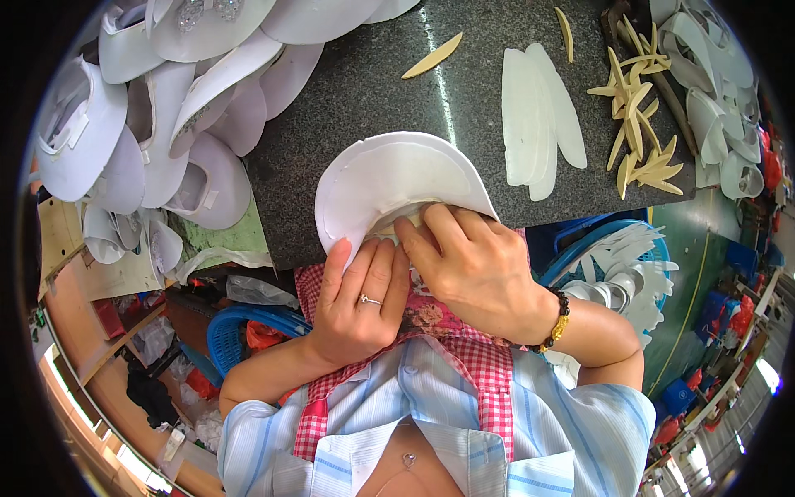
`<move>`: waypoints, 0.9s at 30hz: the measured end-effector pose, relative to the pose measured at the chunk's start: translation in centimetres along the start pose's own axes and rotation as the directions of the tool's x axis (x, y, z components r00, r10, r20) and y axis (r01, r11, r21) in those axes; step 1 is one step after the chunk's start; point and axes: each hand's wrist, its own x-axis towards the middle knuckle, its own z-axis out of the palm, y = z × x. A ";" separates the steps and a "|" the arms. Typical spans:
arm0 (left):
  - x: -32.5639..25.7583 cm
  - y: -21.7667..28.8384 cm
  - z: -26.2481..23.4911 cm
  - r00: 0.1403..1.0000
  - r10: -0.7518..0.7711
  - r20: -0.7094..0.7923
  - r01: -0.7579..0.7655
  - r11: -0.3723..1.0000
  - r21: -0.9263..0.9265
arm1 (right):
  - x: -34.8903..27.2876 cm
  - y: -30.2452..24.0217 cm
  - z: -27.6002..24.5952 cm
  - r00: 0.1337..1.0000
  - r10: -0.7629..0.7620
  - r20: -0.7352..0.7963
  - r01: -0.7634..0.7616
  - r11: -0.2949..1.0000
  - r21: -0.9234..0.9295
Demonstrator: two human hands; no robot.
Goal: The person is seen attaching components to the white upper part of a shoe, possibly in a factory setting.
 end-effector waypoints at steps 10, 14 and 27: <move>1.6 0.9 -1.1 0.981 -0.035 0.193 0.007 0.990 0.143 | -0.9 -0.1 -2.6 0.996 -0.084 -0.008 0.084 0.990 0.112; 2.1 1.1 -1.2 0.970 0.025 0.243 -0.092 0.959 0.268 | -2.3 -0.9 -2.3 0.995 0.064 0.078 -0.059 0.996 -0.060; 3.5 1.0 -0.3 0.980 0.115 0.161 -0.173 0.894 0.413 | -1.4 -0.2 -1.4 0.982 0.174 0.071 -0.162 0.976 -0.144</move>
